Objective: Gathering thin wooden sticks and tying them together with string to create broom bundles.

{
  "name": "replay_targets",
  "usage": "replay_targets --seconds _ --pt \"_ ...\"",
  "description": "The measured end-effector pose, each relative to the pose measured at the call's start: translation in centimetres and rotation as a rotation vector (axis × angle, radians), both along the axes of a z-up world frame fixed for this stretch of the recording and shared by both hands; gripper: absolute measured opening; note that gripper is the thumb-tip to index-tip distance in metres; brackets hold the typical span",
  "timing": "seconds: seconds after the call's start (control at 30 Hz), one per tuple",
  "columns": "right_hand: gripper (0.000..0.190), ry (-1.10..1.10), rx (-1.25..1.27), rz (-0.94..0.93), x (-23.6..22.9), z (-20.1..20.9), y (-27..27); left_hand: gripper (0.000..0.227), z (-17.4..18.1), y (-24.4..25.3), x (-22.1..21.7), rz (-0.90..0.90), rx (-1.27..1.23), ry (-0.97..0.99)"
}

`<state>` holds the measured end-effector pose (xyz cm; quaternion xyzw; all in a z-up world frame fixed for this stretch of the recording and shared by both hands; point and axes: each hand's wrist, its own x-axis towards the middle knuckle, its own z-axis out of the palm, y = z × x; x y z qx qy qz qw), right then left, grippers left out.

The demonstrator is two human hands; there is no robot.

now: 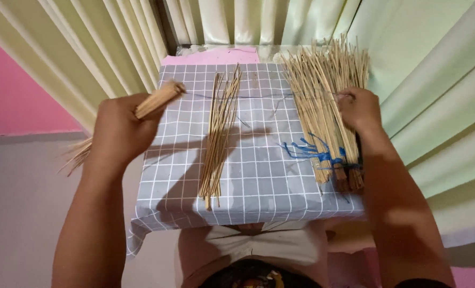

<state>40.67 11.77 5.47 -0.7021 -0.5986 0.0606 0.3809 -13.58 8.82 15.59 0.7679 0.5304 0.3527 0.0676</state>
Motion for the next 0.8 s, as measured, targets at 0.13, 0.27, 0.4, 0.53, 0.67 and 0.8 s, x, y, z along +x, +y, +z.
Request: replay_targets --seconds 0.13,0.27,0.4,0.53,0.67,0.8 --pt "0.027 0.303 -0.036 -0.218 -1.3 2.3 -2.4 0.023 2.7 -1.7 0.3 0.137 -0.079 -0.185" --pt "0.024 0.454 -0.045 -0.286 -1.5 3.3 -3.9 0.016 3.6 -0.9 -2.0 0.381 -0.02 -0.222" --pt "0.024 0.21 -0.104 -0.082 -0.5 2.9 -3.1 0.048 0.5 1.3 -5.5 0.239 0.297 0.007" --pt "0.037 -0.199 -0.318 0.023 -1.4 5.0 -2.9 0.024 -0.2 2.4 -7.7 0.275 0.513 0.103" --pt "0.086 -0.476 -0.752 0.204 -4.1 8.2 -4.2 0.058 0.7 1.6 -7.9 0.316 0.449 0.073" --pt "0.086 -0.316 -0.748 0.234 -13.1 15.0 -9.0 0.029 4.0 -2.8 0.4 0.219 0.29 0.176"
